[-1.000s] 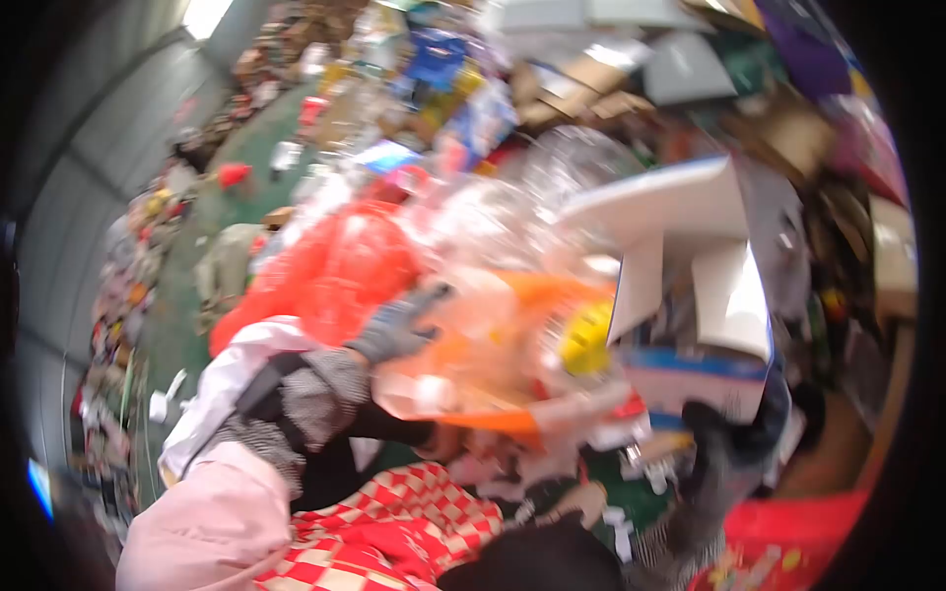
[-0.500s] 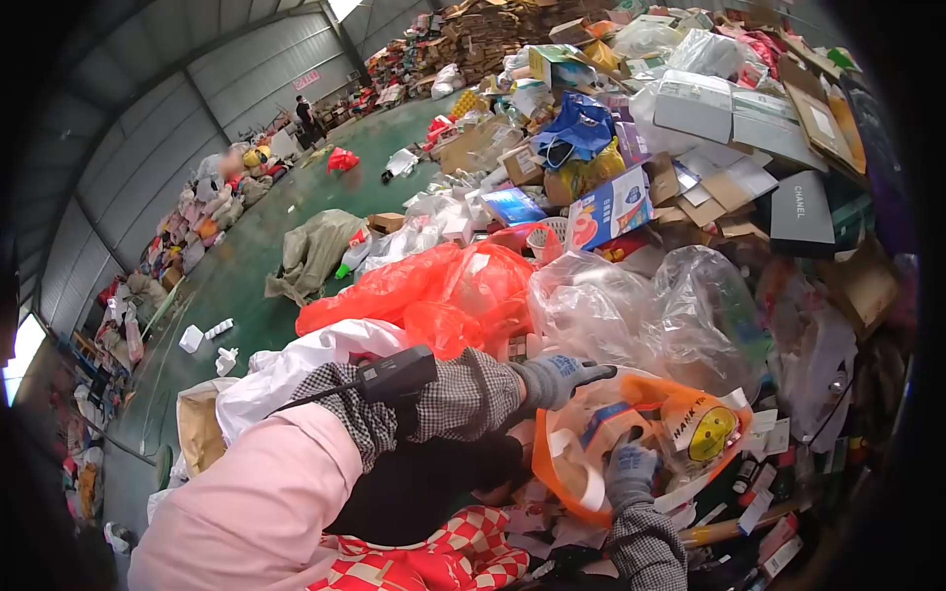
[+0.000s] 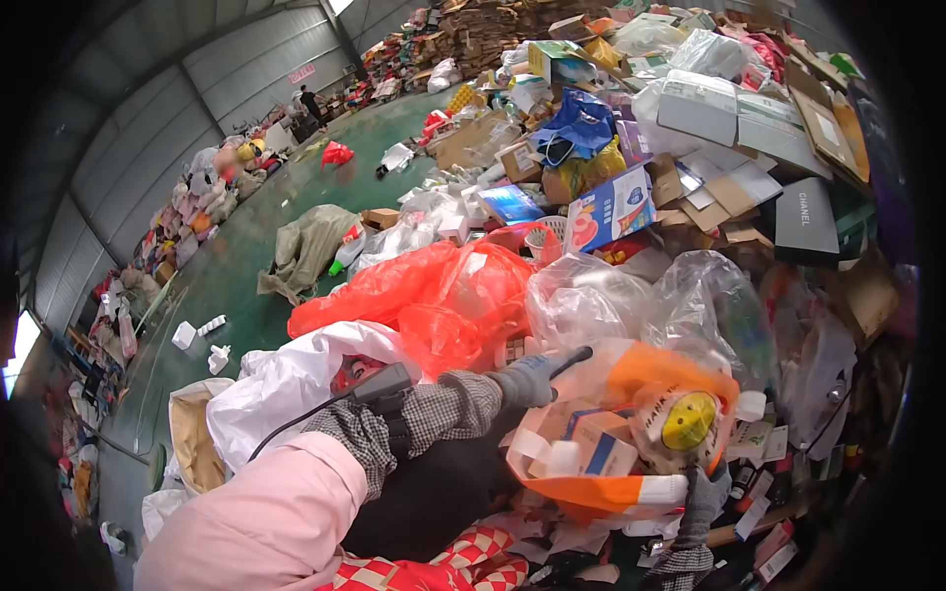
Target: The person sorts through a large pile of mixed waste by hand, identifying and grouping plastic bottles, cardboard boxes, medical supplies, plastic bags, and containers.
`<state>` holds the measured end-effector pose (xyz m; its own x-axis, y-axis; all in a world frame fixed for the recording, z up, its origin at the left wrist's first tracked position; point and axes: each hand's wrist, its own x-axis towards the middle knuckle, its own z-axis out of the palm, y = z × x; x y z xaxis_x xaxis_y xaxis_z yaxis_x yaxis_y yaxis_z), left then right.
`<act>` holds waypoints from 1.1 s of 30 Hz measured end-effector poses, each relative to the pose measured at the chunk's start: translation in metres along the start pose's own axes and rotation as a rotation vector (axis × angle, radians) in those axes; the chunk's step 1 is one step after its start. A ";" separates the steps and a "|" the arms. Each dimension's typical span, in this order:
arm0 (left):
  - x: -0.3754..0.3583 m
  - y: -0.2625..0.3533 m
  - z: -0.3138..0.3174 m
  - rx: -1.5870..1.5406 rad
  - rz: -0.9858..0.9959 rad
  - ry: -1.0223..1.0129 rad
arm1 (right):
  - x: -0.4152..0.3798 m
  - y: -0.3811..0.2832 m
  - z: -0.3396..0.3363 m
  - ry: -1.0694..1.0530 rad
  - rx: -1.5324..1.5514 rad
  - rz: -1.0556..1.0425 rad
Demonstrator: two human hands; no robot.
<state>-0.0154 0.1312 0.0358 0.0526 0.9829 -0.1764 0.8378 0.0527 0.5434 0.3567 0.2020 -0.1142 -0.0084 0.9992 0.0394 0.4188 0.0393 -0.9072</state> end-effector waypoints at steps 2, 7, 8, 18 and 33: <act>-0.015 0.018 -0.019 -0.027 -0.080 0.068 | -0.010 -0.040 0.008 0.063 0.045 -0.120; -0.018 -0.045 0.010 -0.057 -0.106 0.268 | -0.032 -0.104 0.048 -0.135 -0.118 -0.267; -0.013 -0.052 0.021 -0.037 -0.138 0.232 | -0.022 -0.055 0.065 -0.239 -0.256 -0.340; -0.013 -0.053 0.024 -0.054 -0.332 0.169 | -0.061 -0.082 0.092 -0.236 -0.007 -0.493; -0.010 -0.054 0.025 0.036 0.021 0.183 | -0.042 0.144 0.045 -0.196 -1.270 -0.218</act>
<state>-0.0478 0.1144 -0.0127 -0.0272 0.9996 -0.0111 0.8568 0.0291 0.5148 0.3766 0.1657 -0.2652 -0.2712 0.9622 -0.0246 0.9518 0.2719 0.1417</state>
